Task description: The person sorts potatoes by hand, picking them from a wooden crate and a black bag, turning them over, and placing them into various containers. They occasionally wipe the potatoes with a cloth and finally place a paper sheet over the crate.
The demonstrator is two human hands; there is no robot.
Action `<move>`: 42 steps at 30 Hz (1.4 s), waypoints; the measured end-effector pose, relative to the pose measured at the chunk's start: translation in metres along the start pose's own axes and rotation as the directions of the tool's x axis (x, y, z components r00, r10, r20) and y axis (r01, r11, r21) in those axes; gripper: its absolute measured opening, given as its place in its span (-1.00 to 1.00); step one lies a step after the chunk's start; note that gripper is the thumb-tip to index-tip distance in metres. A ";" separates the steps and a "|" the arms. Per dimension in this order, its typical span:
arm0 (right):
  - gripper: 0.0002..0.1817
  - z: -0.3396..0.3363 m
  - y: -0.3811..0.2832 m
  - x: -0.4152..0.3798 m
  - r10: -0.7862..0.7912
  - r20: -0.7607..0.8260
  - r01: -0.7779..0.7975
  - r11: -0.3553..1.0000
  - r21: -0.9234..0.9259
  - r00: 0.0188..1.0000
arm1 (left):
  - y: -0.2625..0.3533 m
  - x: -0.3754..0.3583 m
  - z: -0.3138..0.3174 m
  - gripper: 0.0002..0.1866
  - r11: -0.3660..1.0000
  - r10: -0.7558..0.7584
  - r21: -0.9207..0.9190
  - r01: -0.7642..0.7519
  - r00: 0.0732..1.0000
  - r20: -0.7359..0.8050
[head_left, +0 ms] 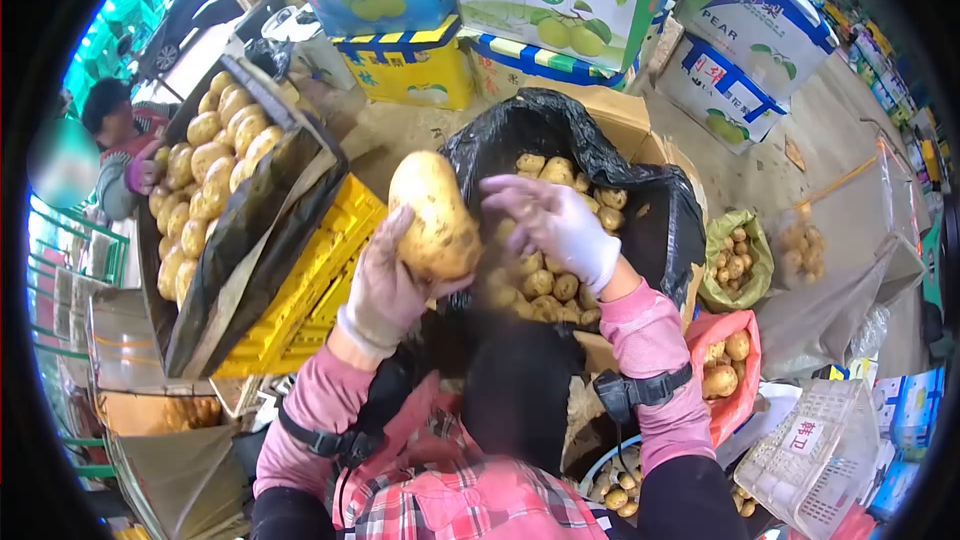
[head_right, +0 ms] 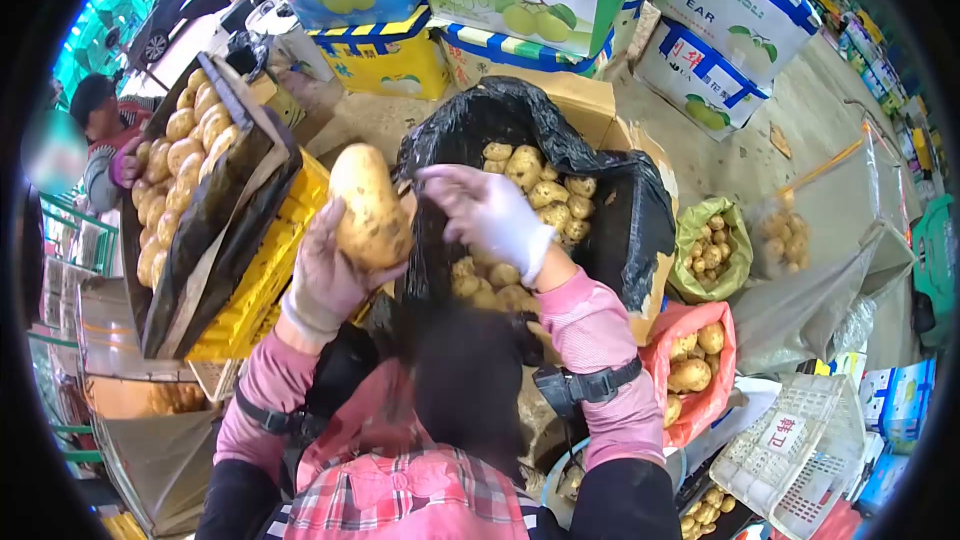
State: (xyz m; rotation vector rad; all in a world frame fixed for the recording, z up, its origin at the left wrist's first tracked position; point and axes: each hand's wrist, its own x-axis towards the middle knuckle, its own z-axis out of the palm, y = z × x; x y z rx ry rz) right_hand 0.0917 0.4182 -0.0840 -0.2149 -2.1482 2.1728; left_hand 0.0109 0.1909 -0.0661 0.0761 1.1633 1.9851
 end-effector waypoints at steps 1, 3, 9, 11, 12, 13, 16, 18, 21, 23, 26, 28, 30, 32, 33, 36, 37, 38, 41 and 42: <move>-0.35 -0.019 0.029 0.015 0.033 -0.052 -0.031 0.999 0.044 0.998 | 0.006 0.008 -0.008 -0.35 1.000 -0.018 0.007 0.018 1.000 0.022; -0.42 -0.058 0.125 0.050 0.159 -0.390 -0.192 0.980 -0.049 0.907 | 0.011 0.020 -0.027 -0.38 0.998 -0.066 0.008 0.066 0.997 0.050; -0.38 -0.150 0.293 0.158 0.446 -0.622 -0.741 0.566 -0.362 0.644 | 0.011 0.038 -0.049 -0.35 0.947 -0.140 -0.298 0.116 0.988 -0.060; -0.12 -0.136 0.298 0.191 0.304 -0.707 -0.680 0.652 -0.335 0.639 | 0.012 0.041 -0.040 -0.33 0.950 -0.121 -0.307 0.050 0.969 -0.217; -0.08 -0.126 0.312 0.213 0.277 -0.804 -0.750 0.597 -0.286 0.526 | 0.011 0.040 -0.047 -0.30 0.933 -0.127 -0.356 0.054 0.975 -0.183; -0.03 -0.118 0.324 0.230 0.236 -0.883 -0.810 0.541 -0.227 0.406 | 0.010 0.039 -0.050 -0.28 0.920 -0.136 -0.388 0.044 0.968 -0.211; 0.09 -0.111 0.325 0.238 0.245 -0.890 -0.804 0.563 -0.193 0.385 | 0.013 0.031 -0.050 -0.13 0.965 -0.125 -0.251 0.072 0.971 -0.202; 0.14 -0.127 0.330 0.229 0.303 -0.814 -0.724 0.662 -0.194 0.496 | 0.017 0.028 -0.048 -0.07 0.975 -0.109 -0.210 0.074 0.981 -0.160; 0.12 -0.134 0.302 0.204 0.344 -0.640 -0.610 0.752 -0.251 0.687 | 0.017 0.023 -0.051 0.02 0.975 -0.106 -0.206 0.080 0.987 -0.118; 0.06 -0.135 0.289 0.189 0.380 -0.536 -0.602 0.726 -0.332 0.754 | 0.016 0.018 -0.051 0.06 0.968 -0.148 -0.218 0.124 0.984 -0.099; -0.02 -0.120 0.322 0.171 0.332 -0.512 -0.580 0.672 -0.461 0.792 | 0.018 0.024 -0.052 0.09 0.963 -0.202 -0.188 0.196 0.979 -0.014; -0.03 -0.112 0.338 0.166 0.291 -0.550 -0.577 0.671 -0.466 0.783 | 0.013 0.033 -0.049 0.06 0.972 -0.151 -0.176 0.153 0.988 0.026; -0.15 -0.122 0.360 0.155 0.396 -0.519 -0.582 0.770 -0.261 0.757 | 0.011 0.030 -0.054 -0.03 0.969 -0.184 -0.159 0.190 0.982 0.054; -0.29 -0.121 0.340 0.143 0.524 -0.349 -0.511 0.849 0.137 0.777 | 0.013 0.028 -0.050 -0.04 0.966 -0.194 -0.167 0.199 0.980 0.047; -0.37 -0.115 0.307 0.127 0.551 -0.184 -0.445 0.795 0.412 0.814 | 0.012 0.028 -0.047 -0.05 0.962 -0.197 -0.184 0.203 0.979 0.052; -0.50 -0.087 0.169 0.087 0.488 0.048 -0.461 0.781 0.422 0.871 | 0.003 0.031 -0.061 -0.14 0.951 -0.121 -0.262 0.166 0.976 0.179; -0.51 -0.079 0.140 0.077 0.405 0.102 -0.412 0.830 0.376 0.909 | -0.003 0.032 -0.068 -0.15 0.949 -0.088 -0.277 0.148 0.972 0.217; -0.51 -0.072 0.120 0.069 0.400 0.013 -0.390 0.885 0.253 0.916 | -0.011 0.036 -0.072 -0.18 0.932 -0.039 -0.343 0.120 0.971 0.234; -0.53 -0.017 0.002 0.031 0.285 0.071 -0.293 0.945 0.148 0.956 | -0.006 0.016 -0.045 -0.18 0.893 0.007 -0.433 0.125 0.957 0.290; -0.54 -0.005 -0.017 0.020 0.145 -0.030 -0.148 0.968 -0.202 0.989 | -0.014 0.014 -0.047 -0.19 0.790 0.061 -0.569 0.229 0.894 0.444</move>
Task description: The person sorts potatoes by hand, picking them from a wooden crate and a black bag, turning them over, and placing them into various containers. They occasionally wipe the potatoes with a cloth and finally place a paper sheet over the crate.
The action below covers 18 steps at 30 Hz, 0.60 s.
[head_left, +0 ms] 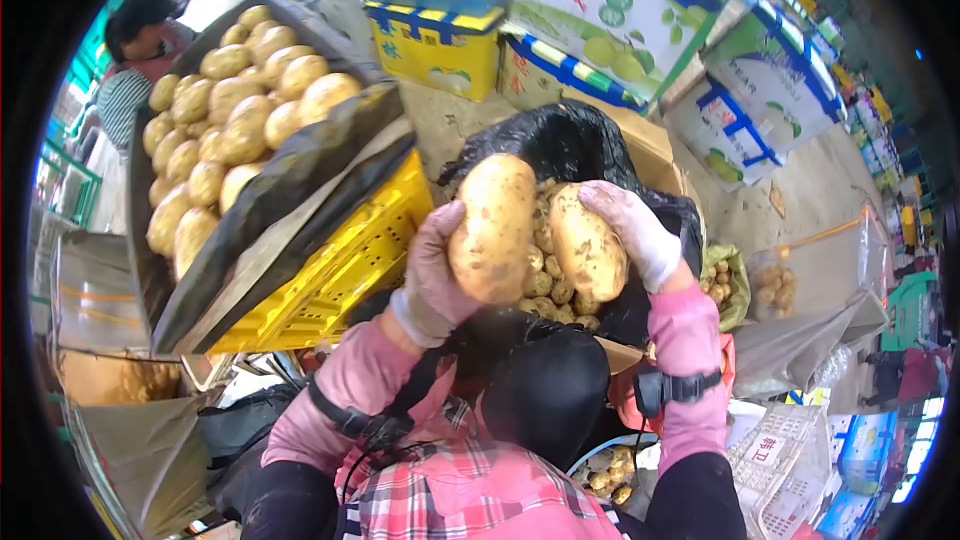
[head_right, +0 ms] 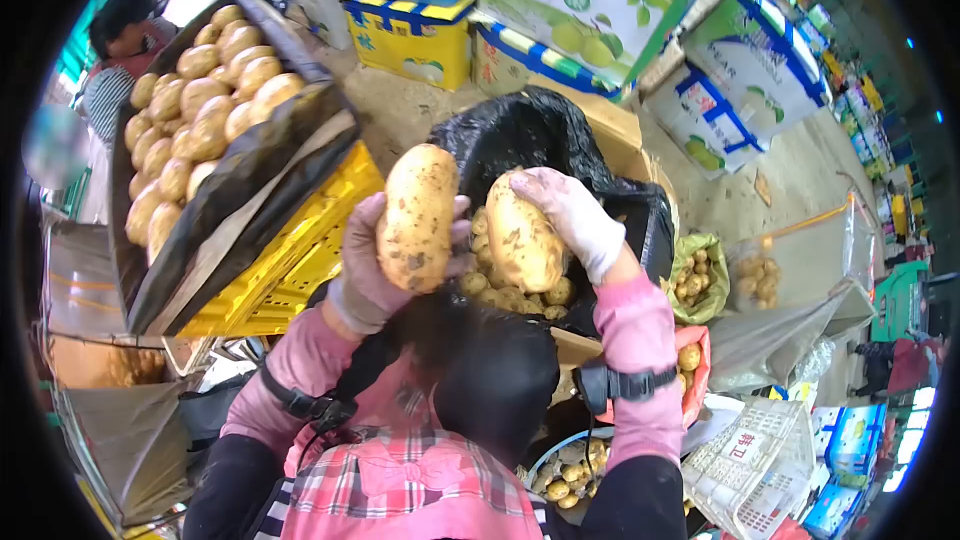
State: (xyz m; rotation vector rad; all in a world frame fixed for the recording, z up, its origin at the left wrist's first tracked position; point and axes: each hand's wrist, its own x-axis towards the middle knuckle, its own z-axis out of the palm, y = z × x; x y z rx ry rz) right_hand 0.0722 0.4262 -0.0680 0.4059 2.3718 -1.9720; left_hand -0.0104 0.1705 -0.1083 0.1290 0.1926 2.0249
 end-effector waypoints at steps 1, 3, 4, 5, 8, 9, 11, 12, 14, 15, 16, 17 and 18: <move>-0.55 0.013 -0.018 -0.013 -0.169 -0.064 0.137 0.929 -0.345 0.983 | -0.009 -0.013 0.027 -0.20 0.999 0.019 -0.048 -0.017 0.999 0.033; -0.59 0.054 -0.055 -0.048 -0.303 -0.187 0.147 0.806 -0.573 0.934 | -0.024 -0.032 0.050 -0.16 0.994 0.110 -0.027 -0.108 0.984 0.139; -0.62 0.079 -0.071 -0.064 -0.366 -0.228 0.146 0.757 -0.637 0.902 | -0.033 -0.046 0.048 -0.17 0.986 0.118 -0.132 -0.101 0.984 0.131; -0.63 0.097 -0.091 -0.080 -0.327 -0.213 0.105 0.734 -0.671 0.921 | -0.036 -0.063 0.039 -0.20 0.976 0.072 -0.213 -0.039 0.987 0.145; -0.55 0.120 -0.124 -0.106 -0.145 -0.037 0.139 0.983 -0.117 0.989 | -0.022 -0.120 0.020 -0.24 0.895 0.290 -0.429 -0.126 0.893 0.344; -0.51 0.130 -0.144 -0.116 -0.179 0.034 0.182 0.972 -0.147 0.983 | -0.012 -0.147 0.029 -0.22 0.892 0.357 -0.386 -0.236 0.891 0.280; -0.46 0.164 -0.161 -0.126 -0.405 -0.032 0.392 0.901 -0.188 0.914 | 0.017 -0.212 0.031 -0.21 0.885 0.445 -0.366 -0.288 0.754 0.484; -0.43 0.168 -0.162 -0.126 -0.456 -0.034 0.445 0.880 -0.170 0.889 | 0.027 -0.243 0.015 -0.20 0.876 0.478 -0.354 -0.329 0.692 0.540; -0.46 0.171 -0.165 -0.126 -0.536 0.018 0.532 0.832 -0.156 0.844 | 0.052 -0.327 -0.004 -0.13 0.520 0.715 0.654 -0.550 0.699 0.020; -0.47 0.176 -0.164 -0.124 -0.563 -0.023 0.558 0.824 -0.098 0.826 | 0.055 -0.357 -0.012 -0.12 0.570 0.751 0.428 -0.701 0.656 0.074; -0.47 0.180 -0.161 -0.123 -0.555 -0.046 0.547 0.829 -0.115 0.831 | 0.059 -0.386 -0.020 -0.11 0.594 0.782 0.142 -0.792 0.610 0.129; -0.47 0.182 -0.159 -0.121 -0.542 -0.071 0.530 0.837 -0.134 0.838 | 0.063 -0.416 -0.028 -0.09 0.584 0.809 -0.133 -0.801 0.559 0.182; -0.48 0.185 -0.156 -0.120 -0.520 -0.086 0.507 0.851 -0.140 0.850 | 0.069 -0.436 -0.050 -0.15 0.517 0.856 -0.082 -0.852 0.511 0.078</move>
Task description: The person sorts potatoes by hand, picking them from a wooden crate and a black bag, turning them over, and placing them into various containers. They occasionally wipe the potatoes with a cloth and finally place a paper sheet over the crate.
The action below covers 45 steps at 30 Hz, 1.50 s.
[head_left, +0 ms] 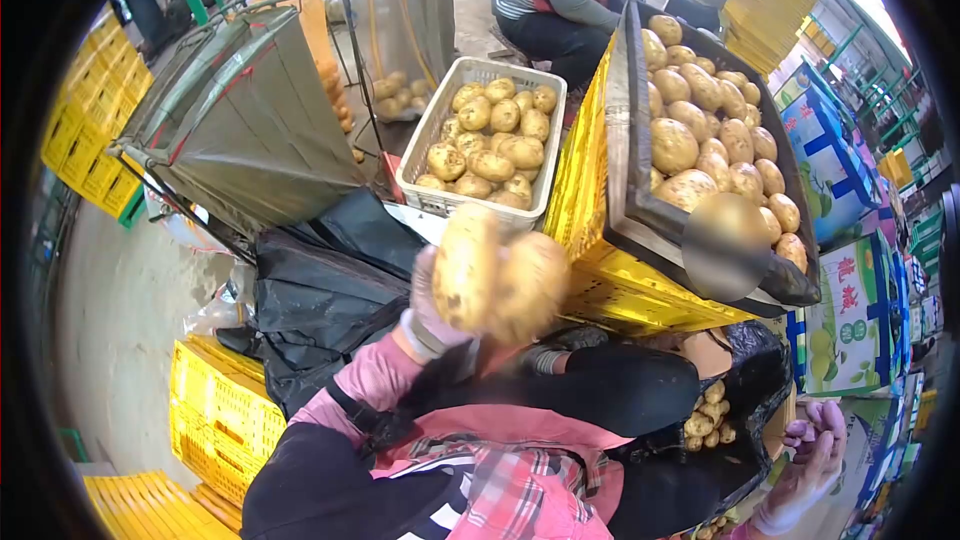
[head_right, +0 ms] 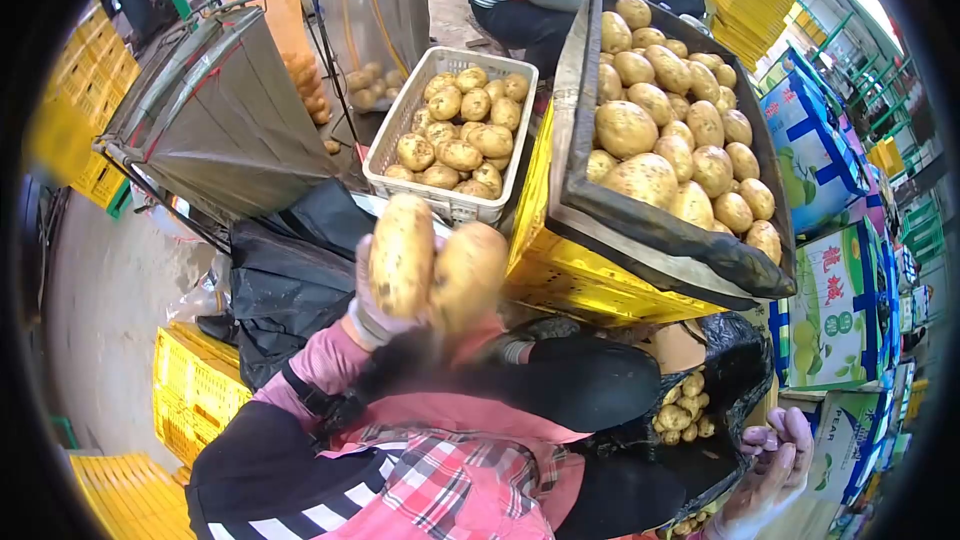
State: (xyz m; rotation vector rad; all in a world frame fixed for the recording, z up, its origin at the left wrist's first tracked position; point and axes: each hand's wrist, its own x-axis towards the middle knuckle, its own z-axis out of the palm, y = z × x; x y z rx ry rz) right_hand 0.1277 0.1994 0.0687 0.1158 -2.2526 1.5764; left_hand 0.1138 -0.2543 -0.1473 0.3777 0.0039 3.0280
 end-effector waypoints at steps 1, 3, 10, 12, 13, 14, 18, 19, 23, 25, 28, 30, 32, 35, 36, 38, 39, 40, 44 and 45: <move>-0.49 0.004 0.003 -0.001 0.027 -0.011 -0.027 1.000 -0.010 1.000 | 0.022 -0.007 -0.020 -0.21 0.995 0.075 0.075 -0.068 0.992 -0.100; -0.51 0.008 0.009 0.000 0.066 -0.031 -0.068 0.997 -0.047 0.997 | 0.064 -0.002 -0.061 -0.29 0.967 0.154 0.237 -0.097 0.959 -0.237; -0.58 0.004 -0.003 -0.012 0.168 -0.185 -0.204 0.959 -0.198 0.968 | 0.129 0.127 -0.138 -0.42 0.952 0.198 0.291 -0.092 0.912 -0.359; -0.57 0.002 -0.014 -0.023 0.163 -0.209 -0.214 0.944 -0.252 0.964 | 0.139 0.167 -0.158 -0.48 0.942 0.176 0.332 -0.050 0.916 -0.360; -0.57 -0.004 -0.016 -0.029 0.176 -0.253 -0.252 0.918 -0.307 0.951 | 0.142 0.179 -0.149 -0.51 0.952 0.042 0.296 0.073 0.930 -0.364; -0.57 -0.010 -0.017 -0.035 0.185 -0.295 -0.288 0.889 -0.357 0.937 | 0.147 0.196 -0.176 -0.47 0.948 0.025 0.299 0.106 0.915 -0.403; -0.59 -0.010 -0.029 -0.048 0.145 -0.409 -0.358 0.781 -0.512 0.901 | 0.159 0.223 -0.322 -0.31 0.595 0.260 0.727 0.343 0.773 -0.578; -0.59 -0.020 -0.025 -0.052 0.101 -0.402 -0.320 0.789 -0.525 0.910 | 0.152 0.226 -0.304 -0.27 0.426 0.358 0.801 0.421 0.735 -0.576; -0.58 -0.021 -0.022 -0.054 0.103 -0.430 -0.297 0.862 -0.411 0.897 | 0.162 0.219 -0.275 -0.29 0.477 0.345 0.682 0.554 0.595 -0.726; -0.56 -0.017 -0.018 -0.051 0.101 -0.435 -0.328 0.810 -0.486 0.895 | 0.181 0.210 -0.277 -0.36 0.598 0.340 0.694 0.401 0.657 -0.673; -0.54 -0.030 -0.001 -0.052 0.197 -0.406 -0.392 0.783 -0.482 0.893 | 0.191 0.196 -0.203 -0.39 0.386 0.417 0.678 0.626 0.537 -0.733; -0.56 -0.009 -0.001 -0.042 0.242 -0.403 -0.408 0.820 -0.402 0.883 | 0.205 0.188 -0.257 -0.38 0.161 0.521 0.862 0.481 0.700 -0.488; -0.58 -0.016 0.014 -0.035 0.264 -0.384 -0.409 0.836 -0.366 0.885 | 0.203 0.186 -0.267 -0.37 0.093 0.500 0.929 0.359 0.790 -0.355; -0.60 -0.013 0.016 -0.032 0.291 -0.378 -0.422 0.844 -0.332 0.879 | 0.188 0.190 -0.260 -0.38 -0.436 0.376 0.780 0.448 0.878 -0.294; -0.60 -0.010 0.014 -0.032 0.277 -0.368 -0.410 0.839 -0.357 0.887 | 0.182 0.194 -0.236 -0.40 -0.844 0.305 0.349 0.407 0.900 -0.313; -0.59 -0.008 0.013 -0.036 0.268 -0.377 -0.403 0.847 -0.346 0.887 | 0.162 0.200 -0.258 -0.42 -0.827 0.304 0.388 0.407 0.904 -0.302; -0.58 -0.008 0.012 -0.039 0.284 -0.405 -0.432 0.833 -0.345 0.869 | 0.152 0.203 -0.257 -0.42 -0.820 0.300 0.406 0.403 0.907 -0.296; -0.58 -0.008 0.011 -0.043 0.301 -0.433 -0.465 0.815 -0.345 0.850 | 0.147 0.203 -0.256 -0.43 -0.814 0.294 0.421 0.401 0.909 -0.297; -0.54 -0.022 0.012 -0.059 0.312 -0.456 -0.500 0.778 -0.380 0.833 | 0.138 0.206 -0.247 -0.41 -0.823 0.283 0.392 0.410 0.896 -0.342; -0.54 -0.023 0.016 -0.062 0.322 -0.469 -0.513 0.776 -0.368 0.823 | 0.137 0.210 -0.250 -0.41 -0.840 0.270 0.373 0.393 0.900 -0.342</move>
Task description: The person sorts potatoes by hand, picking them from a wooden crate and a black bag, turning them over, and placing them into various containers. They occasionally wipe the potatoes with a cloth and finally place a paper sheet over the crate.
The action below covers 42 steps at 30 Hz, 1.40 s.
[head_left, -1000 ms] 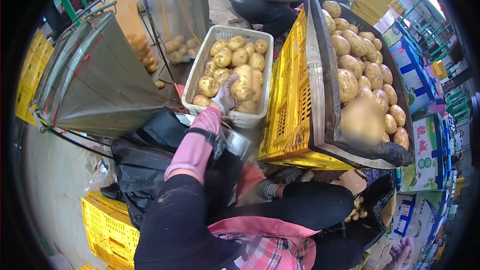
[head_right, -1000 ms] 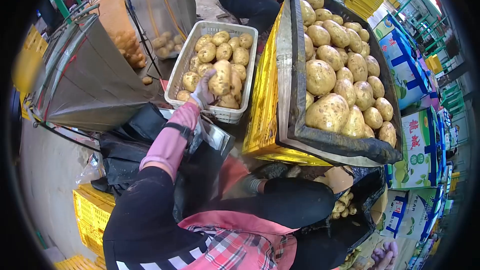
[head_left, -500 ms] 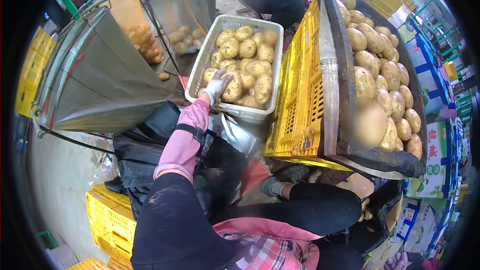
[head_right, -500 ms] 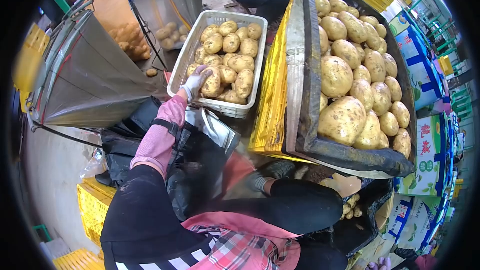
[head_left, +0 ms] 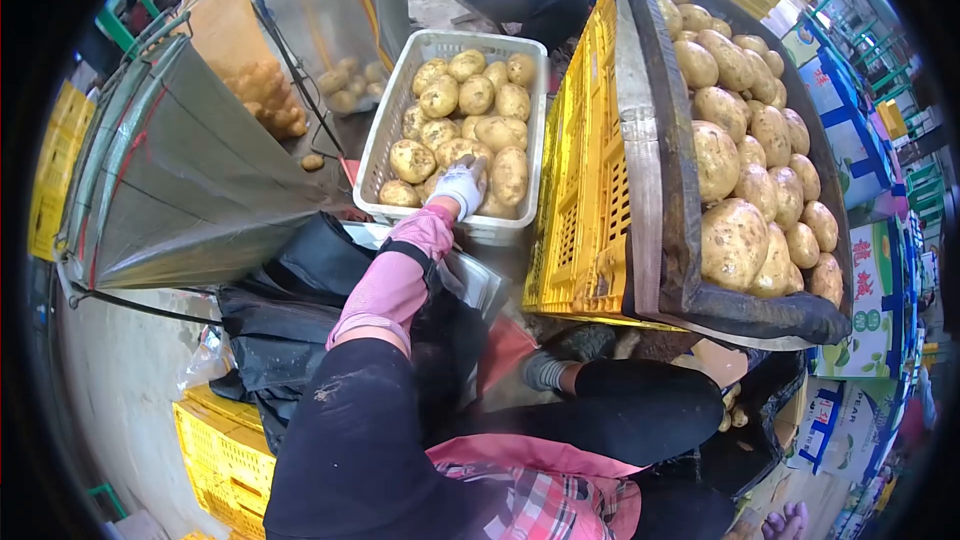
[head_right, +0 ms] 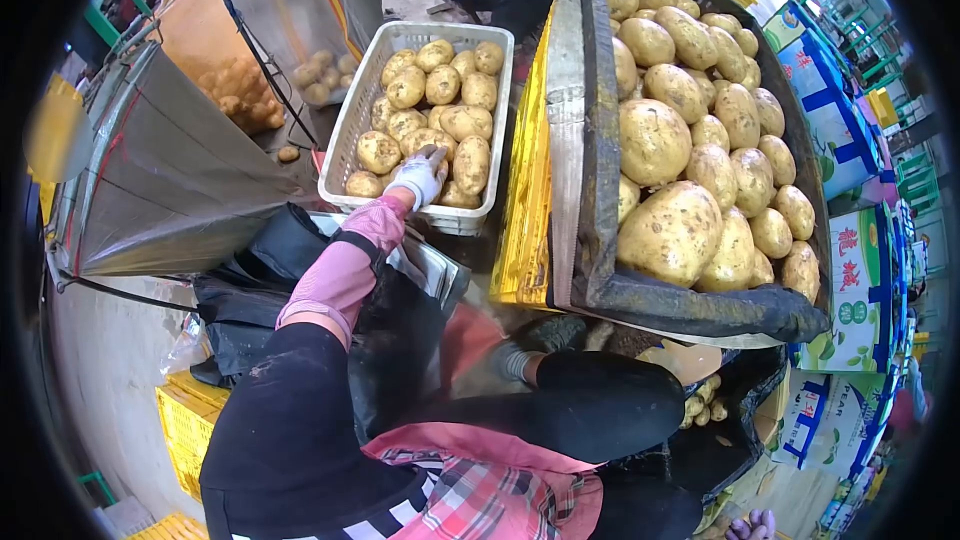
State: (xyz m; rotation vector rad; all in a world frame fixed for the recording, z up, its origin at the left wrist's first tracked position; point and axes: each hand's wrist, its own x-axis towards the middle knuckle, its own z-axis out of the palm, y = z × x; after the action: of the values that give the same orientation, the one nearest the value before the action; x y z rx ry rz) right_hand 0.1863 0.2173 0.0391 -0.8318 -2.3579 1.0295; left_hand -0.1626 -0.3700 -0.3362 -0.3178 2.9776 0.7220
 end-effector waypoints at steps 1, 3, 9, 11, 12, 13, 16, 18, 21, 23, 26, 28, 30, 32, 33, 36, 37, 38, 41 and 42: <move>-0.53 0.000 0.004 -0.001 -0.009 -0.026 0.010 1.000 0.027 1.000 | 0.002 0.004 0.004 -0.41 1.000 0.012 0.028 -0.013 1.000 0.007; -0.53 -0.006 0.005 -0.003 0.006 -0.033 -0.006 1.000 0.004 0.999 | 0.009 0.011 0.016 -0.40 0.989 0.120 0.093 -0.115 0.991 -0.058; -0.53 -0.029 0.041 0.010 -0.004 -0.136 0.005 1.000 0.008 0.991 | -0.037 0.060 0.075 -0.49 0.994 0.033 0.101 -0.036 0.999 0.034; -0.54 -0.023 0.018 0.000 0.039 -0.158 -0.034 0.999 0.037 0.987 | -0.010 0.039 0.022 -0.49 0.964 -0.188 -0.170 0.205 0.976 0.110; -0.57 -0.033 0.035 0.003 0.011 -0.139 -0.003 0.998 0.060 0.990 | -0.032 0.042 0.034 -0.51 0.970 -0.124 -0.210 0.127 0.992 0.024; -0.59 -0.043 0.053 -0.002 0.048 -0.177 -0.034 0.996 0.079 0.983 | -0.046 0.051 0.046 -0.52 0.965 -0.079 -0.255 0.056 0.994 -0.081; -0.63 -0.060 0.130 -0.014 0.187 -0.229 -0.146 0.972 0.187 0.955 | -0.078 0.030 0.070 -0.57 0.833 -0.126 -0.539 -0.126 0.905 -0.407; -0.68 -0.053 0.161 -0.019 0.320 -0.238 -0.251 0.927 0.278 0.917 | -0.085 -0.027 0.076 -0.59 0.760 -0.095 -0.600 -0.250 0.871 -0.483; -0.70 -0.026 0.233 -0.004 0.376 -0.121 -0.316 0.883 0.346 0.919 | 0.052 -0.202 0.007 -0.76 0.901 0.220 -0.310 -0.303 0.936 -0.274; -0.72 -0.004 0.262 0.035 0.385 -0.042 -0.341 0.860 0.381 0.922 | 0.138 -0.280 -0.005 -0.80 0.699 0.138 -0.668 -0.256 0.965 -0.225; -0.71 0.024 0.296 0.113 0.360 0.110 -0.377 0.887 0.267 0.926 | 0.245 -0.305 -0.056 -0.78 0.593 0.473 -0.547 -0.591 0.805 -0.357; -0.63 0.059 0.343 0.174 0.280 0.200 -0.269 0.960 -0.078 0.939 | 0.332 -0.300 -0.078 -0.71 0.519 0.485 -0.571 -0.636 0.769 -0.415; -0.52 0.091 0.351 0.214 0.277 0.314 -0.195 0.943 -0.269 0.908 | 0.421 -0.295 -0.087 -0.59 0.514 0.488 -0.655 -0.554 0.817 -0.309; -0.47 0.140 0.399 0.253 0.331 0.414 -0.186 0.918 -0.351 0.848 | 0.497 -0.295 -0.084 -0.46 0.467 0.539 -0.805 -0.366 0.839 -0.069; -0.45 0.157 0.404 0.265 0.338 0.452 -0.171 0.913 -0.370 0.825 | 0.512 -0.285 -0.066 -0.50 0.345 0.736 -0.791 -0.505 0.669 -0.106; -0.39 0.218 0.416 0.297 0.390 0.486 -0.188 0.891 -0.413 0.782 | 0.560 -0.285 -0.024 -0.57 0.359 0.776 -0.789 -0.499 0.629 -0.045; -0.33 0.232 0.415 0.300 0.333 0.478 -0.162 0.917 -0.363 0.813 | 0.564 -0.283 -0.011 -0.58 0.395 0.777 -0.800 -0.451 0.629 0.029; -0.26 0.249 0.413 0.301 0.279 0.467 -0.137 0.939 -0.316 0.839 | 0.564 -0.281 0.003 -0.59 0.433 0.774 -0.808 -0.400 0.624 0.106; -0.02 0.303 0.412 0.303 0.409 0.455 -0.226 0.887 -0.403 0.791 | 0.568 -0.274 0.026 -0.58 0.612 0.582 -0.790 -0.045 0.701 0.411; 0.02 0.315 0.413 0.300 0.442 0.433 -0.266 0.873 -0.409 0.785 | 0.568 -0.274 0.027 -0.58 0.635 0.515 -0.769 0.075 0.700 0.494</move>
State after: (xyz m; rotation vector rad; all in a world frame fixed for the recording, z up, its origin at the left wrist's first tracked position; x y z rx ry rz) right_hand -0.0737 0.4850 -0.4303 -1.3124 -2.9636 1.1335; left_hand -0.0163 0.1867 -0.0774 0.3068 1.8739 1.6638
